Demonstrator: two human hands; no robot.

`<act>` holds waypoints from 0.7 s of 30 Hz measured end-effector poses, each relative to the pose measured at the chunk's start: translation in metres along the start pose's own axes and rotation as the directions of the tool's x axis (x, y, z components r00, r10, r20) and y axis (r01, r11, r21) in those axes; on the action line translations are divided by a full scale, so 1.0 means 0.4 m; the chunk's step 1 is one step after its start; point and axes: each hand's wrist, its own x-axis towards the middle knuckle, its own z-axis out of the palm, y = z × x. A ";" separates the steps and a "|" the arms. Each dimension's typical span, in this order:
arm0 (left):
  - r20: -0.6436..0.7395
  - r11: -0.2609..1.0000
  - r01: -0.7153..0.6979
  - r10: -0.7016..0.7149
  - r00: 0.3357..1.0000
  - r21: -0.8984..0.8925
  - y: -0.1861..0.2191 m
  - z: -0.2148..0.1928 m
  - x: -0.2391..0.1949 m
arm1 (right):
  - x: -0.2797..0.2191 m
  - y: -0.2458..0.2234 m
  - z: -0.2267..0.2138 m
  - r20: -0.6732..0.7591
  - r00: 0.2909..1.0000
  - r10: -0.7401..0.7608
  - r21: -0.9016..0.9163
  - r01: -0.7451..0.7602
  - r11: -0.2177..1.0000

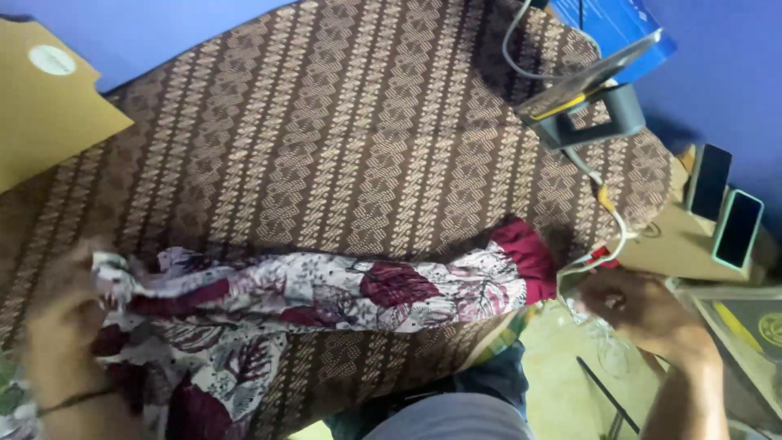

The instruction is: Ironing a patterned shirt on an ironing board.

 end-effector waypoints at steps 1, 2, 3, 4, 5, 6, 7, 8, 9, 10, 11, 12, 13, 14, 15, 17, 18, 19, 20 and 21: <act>-0.006 0.806 0.569 -0.578 0.816 -0.165 0.047 0.009 -0.009 | -0.004 -0.007 0.006 -0.135 0.990 -0.038 0.138 0.056 0.989; 0.076 0.296 0.910 -0.941 0.330 -0.289 0.103 0.006 -0.023 | -0.002 -0.020 0.012 -0.271 0.960 -0.062 0.262 0.136 0.955; 0.086 0.285 0.914 -0.943 0.321 -0.287 0.126 0.019 0.007 | 0.005 -0.032 0.017 -0.262 0.963 -0.054 0.260 0.124 0.958; 0.116 0.268 0.963 -0.957 0.264 0.020 0.156 0.024 0.032 | 0.020 -0.050 0.021 -0.338 0.932 -0.128 0.273 0.227 0.935; 0.130 0.231 0.919 -0.971 0.199 0.319 0.185 0.026 0.055 | 0.032 -0.072 0.028 -0.413 0.889 -0.196 0.279 0.328 0.903; 0.113 0.211 0.924 -0.976 0.184 0.318 0.225 0.043 0.106 | 0.052 -0.087 0.034 -0.401 0.890 -0.216 0.273 0.341 0.899; 0.096 0.122 0.907 -0.991 0.090 0.404 0.263 0.057 0.156 | 0.069 -0.105 0.043 -0.419 0.888 -0.187 0.250 0.311 0.917; 0.056 0.016 0.874 -0.998 -0.013 0.485 0.309 0.059 0.201 | 0.092 -0.132 0.058 -0.429 0.887 -0.172 0.228 0.290 0.929; 0.026 -0.022 0.876 -0.999 -0.039 0.483 0.326 0.063 0.206 | 0.114 -0.128 0.075 -0.408 0.890 -0.205 0.224 0.315 0.922; 0.045 0.021 0.832 -0.999 -0.005 0.554 0.342 0.068 0.211 | 0.141 -0.127 0.090 -0.388 0.900 -0.199 0.190 0.289 0.938; 0.069 0.062 0.781 -0.997 0.025 0.621 0.354 0.072 0.217 | 0.169 -0.127 0.104 -0.370 0.909 -0.194 0.154 0.266 0.952; 0.041 0.030 0.787 -0.999 0.006 0.617 0.351 0.069 0.184 | 0.175 -0.109 0.113 -0.355 0.907 -0.225 0.146 0.291 0.945; 0.063 0.087 0.737 -0.996 0.061 0.670 0.348 0.067 0.152 | 0.183 -0.090 0.119 -0.406 0.867 -0.288 0.187 0.388 0.903; 0.095 0.148 0.677 -0.989 0.115 0.721 0.342 0.067 0.124 | 0.190 -0.066 0.125 -0.459 0.822 -0.336 0.228 0.475 0.850; 0.073 0.121 0.682 -0.992 0.098 0.722 0.361 0.057 0.123 | 0.194 -0.036 0.128 -0.446 0.820 -0.359 0.227 0.491 0.841; -0.007 0.177 0.743 -0.971 0.238 0.645 0.393 0.042 0.125 | 0.201 0.030 0.133 -0.537 0.753 -0.381 0.399 0.624 0.672; -0.023 0.158 0.746 -0.974 0.226 0.647 0.387 0.035 0.093 | 0.302 0.136 0.147 -0.527 0.752 -0.396 0.402 0.630 0.664; -0.092 0.137 0.694 -0.955 0.282 0.707 0.383 0.028 0.060 | 0.377 0.263 0.170 -0.459 0.819 -0.345 0.476 0.555 0.682; -0.155 0.106 0.638 -0.928 0.339 0.763 0.381 0.019 0.027 | 0.424 0.401 0.205 -0.381 0.876 -0.296 0.542 0.471 0.696; -0.172 0.082 0.640 -0.930 0.325 0.764 0.394 0.006 0.019 | 0.480 0.480 0.242 -0.368 0.875 -0.315 0.544 0.477 0.690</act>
